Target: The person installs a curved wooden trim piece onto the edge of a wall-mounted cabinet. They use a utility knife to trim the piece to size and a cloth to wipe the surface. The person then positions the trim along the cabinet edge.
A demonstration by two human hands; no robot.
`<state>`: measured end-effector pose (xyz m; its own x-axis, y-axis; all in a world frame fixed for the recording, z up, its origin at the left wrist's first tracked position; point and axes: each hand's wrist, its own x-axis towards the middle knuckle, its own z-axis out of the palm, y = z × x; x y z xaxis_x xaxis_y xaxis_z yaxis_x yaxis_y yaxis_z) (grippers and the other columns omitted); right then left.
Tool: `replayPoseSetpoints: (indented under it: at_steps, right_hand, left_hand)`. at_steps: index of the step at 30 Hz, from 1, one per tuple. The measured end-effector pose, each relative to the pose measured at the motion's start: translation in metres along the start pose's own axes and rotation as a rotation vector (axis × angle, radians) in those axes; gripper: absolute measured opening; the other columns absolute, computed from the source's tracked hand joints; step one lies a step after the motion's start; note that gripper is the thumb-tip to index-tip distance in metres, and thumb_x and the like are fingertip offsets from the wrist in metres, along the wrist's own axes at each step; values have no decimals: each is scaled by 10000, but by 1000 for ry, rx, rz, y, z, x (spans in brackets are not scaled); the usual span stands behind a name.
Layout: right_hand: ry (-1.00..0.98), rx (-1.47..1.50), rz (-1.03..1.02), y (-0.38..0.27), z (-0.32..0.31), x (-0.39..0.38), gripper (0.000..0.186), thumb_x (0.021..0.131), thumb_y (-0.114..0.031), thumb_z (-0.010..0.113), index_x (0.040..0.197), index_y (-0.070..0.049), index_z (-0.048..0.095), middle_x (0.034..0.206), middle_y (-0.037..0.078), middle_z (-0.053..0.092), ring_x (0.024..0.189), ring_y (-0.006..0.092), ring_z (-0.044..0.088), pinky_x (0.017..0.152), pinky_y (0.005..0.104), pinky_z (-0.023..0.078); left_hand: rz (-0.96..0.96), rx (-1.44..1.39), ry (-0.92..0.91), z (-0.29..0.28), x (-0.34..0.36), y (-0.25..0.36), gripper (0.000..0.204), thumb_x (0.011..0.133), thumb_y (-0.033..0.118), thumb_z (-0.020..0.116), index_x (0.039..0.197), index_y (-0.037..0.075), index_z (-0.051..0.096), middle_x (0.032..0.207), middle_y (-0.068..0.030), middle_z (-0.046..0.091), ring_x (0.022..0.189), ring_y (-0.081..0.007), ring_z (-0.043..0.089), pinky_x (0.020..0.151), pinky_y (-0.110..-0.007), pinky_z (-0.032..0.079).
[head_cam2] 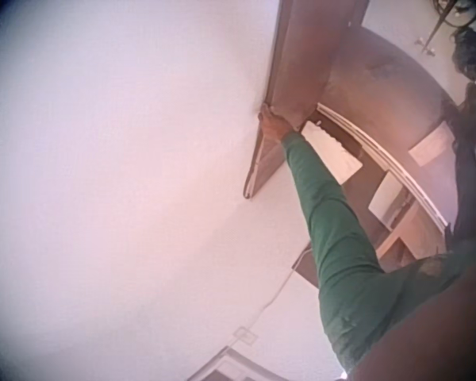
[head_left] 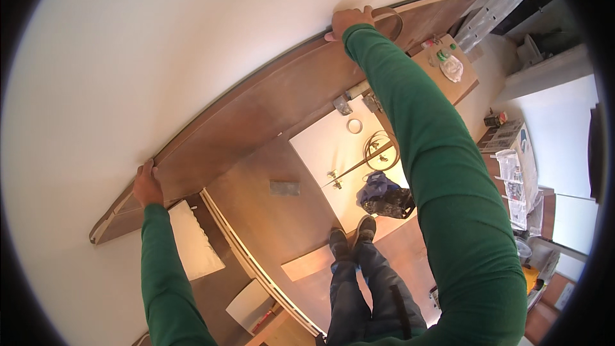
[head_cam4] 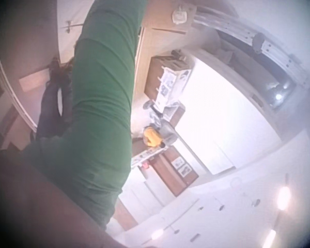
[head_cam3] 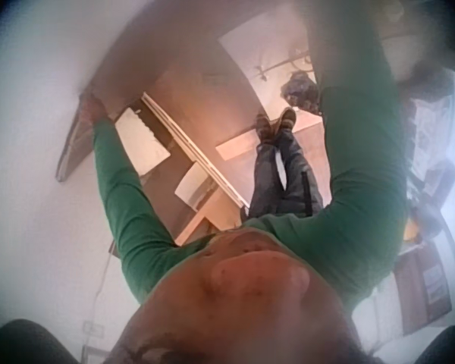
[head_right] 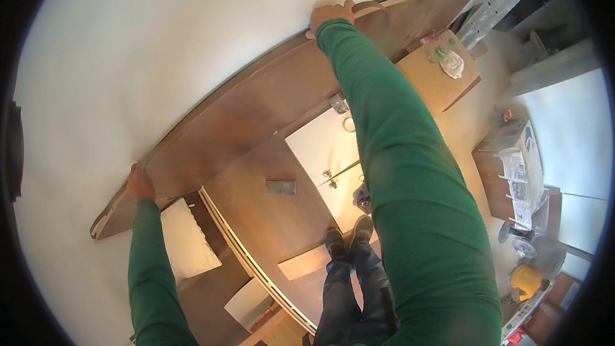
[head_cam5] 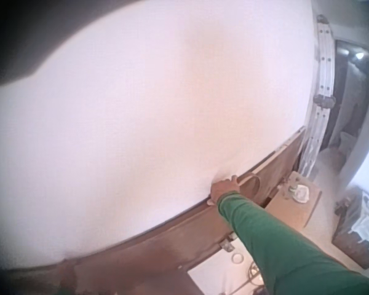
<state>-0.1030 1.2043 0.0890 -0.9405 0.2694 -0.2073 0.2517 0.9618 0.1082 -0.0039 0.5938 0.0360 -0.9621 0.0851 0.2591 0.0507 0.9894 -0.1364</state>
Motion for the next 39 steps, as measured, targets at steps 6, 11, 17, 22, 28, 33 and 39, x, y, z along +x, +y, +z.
replayPoseSetpoints:
  at_steps: [6,11,17,22,28,33,39]
  right_hand:
    - [17,7,-40,2,1,0,457,891,-507,700,1115,-109,717,1092,98,737,1135,274,649,1118,569,303]
    - [-7,3,-19,-2,-3,-1,423,885,-491,712,1113,-136,731,1125,87,733,1150,272,640,1115,533,287]
    - [49,36,-21,3,4,4,495,849,-539,732,1158,-151,726,1178,83,722,1191,271,627,1136,531,265]
    - [146,56,22,-2,33,39,356,962,-355,597,1217,-134,710,1229,81,709,1248,291,602,1170,572,216]
    - [-170,2,-33,-16,22,44,323,982,-233,515,1194,-139,740,1128,102,742,1119,315,664,1120,679,163]
    - [-65,227,-103,10,20,35,295,975,-221,521,1129,-141,759,1066,91,751,1073,267,682,1081,636,234]
    - [60,310,-347,53,15,13,284,934,-324,611,1113,-164,762,1079,66,753,1060,243,694,1086,450,316]
  left_hand:
    - [-25,-79,-65,-18,-1,6,324,959,235,639,1268,137,660,1228,-124,678,1057,-354,670,862,-452,546]
    - [-5,-164,64,-42,2,51,398,961,266,626,1278,25,642,1296,-165,654,1172,-349,631,986,-430,513]
    - [430,-528,152,-81,55,290,341,961,271,625,1250,93,666,1256,-113,672,1146,-325,625,972,-426,515]
    - [435,-582,52,-54,112,427,258,908,229,684,1143,129,720,1132,-126,709,1032,-341,660,884,-451,528]
    - [256,-311,-58,-64,114,467,158,878,175,675,1015,142,749,987,-105,739,899,-351,701,767,-476,542]
    - [371,-66,-18,-47,130,464,97,889,179,672,970,152,717,963,-100,715,857,-337,701,732,-478,546]
    - [364,-131,-26,-48,128,463,85,911,179,656,970,146,708,943,-79,704,848,-332,697,718,-472,544]
